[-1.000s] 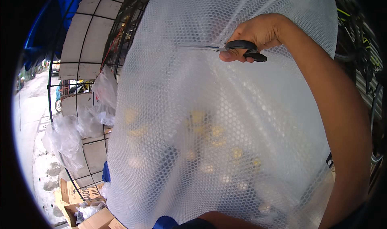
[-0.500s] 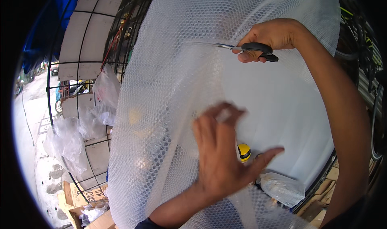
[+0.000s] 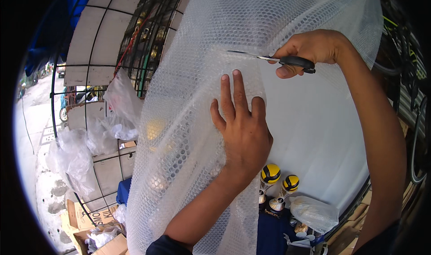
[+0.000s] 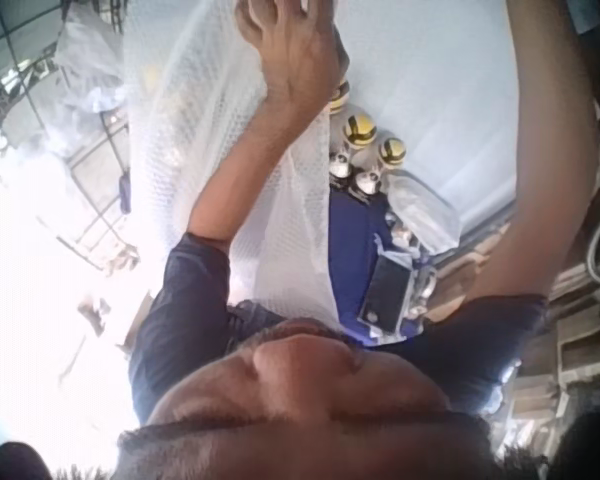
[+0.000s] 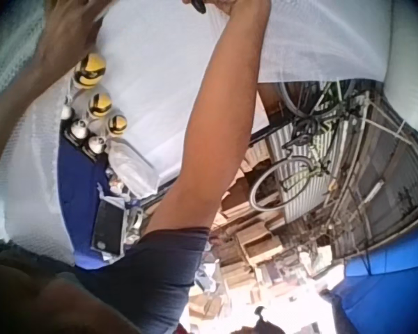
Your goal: The person wraps volleyball trophies in bubble wrap. They cut a sheet of bubble wrap with scissors, place a trophy inside, and fold the wrap around it. The wrapped trophy is set aside on a blue-covered table with other trophies.
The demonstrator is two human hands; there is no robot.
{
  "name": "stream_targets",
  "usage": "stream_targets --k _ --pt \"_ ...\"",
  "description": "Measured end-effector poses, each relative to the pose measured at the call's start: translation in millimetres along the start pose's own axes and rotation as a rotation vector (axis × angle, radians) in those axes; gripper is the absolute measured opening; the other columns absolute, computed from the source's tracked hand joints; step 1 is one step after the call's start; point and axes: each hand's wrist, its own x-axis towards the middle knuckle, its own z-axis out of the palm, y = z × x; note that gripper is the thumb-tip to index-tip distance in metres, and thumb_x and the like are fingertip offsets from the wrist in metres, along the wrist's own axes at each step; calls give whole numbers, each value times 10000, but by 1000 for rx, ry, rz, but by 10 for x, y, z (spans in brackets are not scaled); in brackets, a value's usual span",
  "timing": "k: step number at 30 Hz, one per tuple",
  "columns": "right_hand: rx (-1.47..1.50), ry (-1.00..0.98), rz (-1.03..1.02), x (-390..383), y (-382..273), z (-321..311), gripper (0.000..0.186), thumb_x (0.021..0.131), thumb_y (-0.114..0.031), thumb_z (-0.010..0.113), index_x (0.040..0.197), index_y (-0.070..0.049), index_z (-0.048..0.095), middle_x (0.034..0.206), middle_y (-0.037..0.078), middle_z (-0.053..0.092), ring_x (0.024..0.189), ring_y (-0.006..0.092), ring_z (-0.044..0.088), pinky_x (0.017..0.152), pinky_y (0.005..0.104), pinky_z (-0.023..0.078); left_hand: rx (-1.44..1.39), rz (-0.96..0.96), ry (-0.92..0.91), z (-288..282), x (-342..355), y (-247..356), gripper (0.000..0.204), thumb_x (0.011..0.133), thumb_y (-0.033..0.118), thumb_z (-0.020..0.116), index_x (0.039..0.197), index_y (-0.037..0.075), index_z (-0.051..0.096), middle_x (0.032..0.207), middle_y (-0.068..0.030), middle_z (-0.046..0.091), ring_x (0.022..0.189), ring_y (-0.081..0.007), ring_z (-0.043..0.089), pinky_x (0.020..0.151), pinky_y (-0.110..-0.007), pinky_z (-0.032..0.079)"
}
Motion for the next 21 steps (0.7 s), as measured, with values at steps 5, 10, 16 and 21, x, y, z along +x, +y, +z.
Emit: stream_targets --k 5,10,16,21 --pt "-10 -53 38 245 -127 46 695 699 -768 960 725 -134 677 710 -11 590 681 145 600 625 308 505 -4 -15 -91 79 -94 146 249 855 -80 660 1078 28 647 1754 -368 288 1666 -568 185 1232 -810 143" --pt "-36 -63 44 587 -283 65 647 766 -671 956 940 -66 806 703 -27 652 632 92 618 579 249 499 -116 -13 -148 79 -207 242 220 907 -78 628 1103 20 654 1772 -380 219 1654 -619 161 1217 -876 114" --pt "25 -92 16 897 -345 150 688 731 -749 929 817 -93 743 697 -28 628 641 97 634 578 252 507 -176 -50 -169 61 -261 134 212 917 -95 604 1101 7 624 1772 -392 198 1652 -643 124 1199 -906 137" --pt "35 -32 2 1061 -427 243 745 697 -795 912 827 -81 742 699 -14 624 648 108 645 586 252 518 -217 -19 -254 23 -355 62 87 1033 -28 575 1118 -23 594 1771 -425 154 1633 -665 153 1168 -904 250"
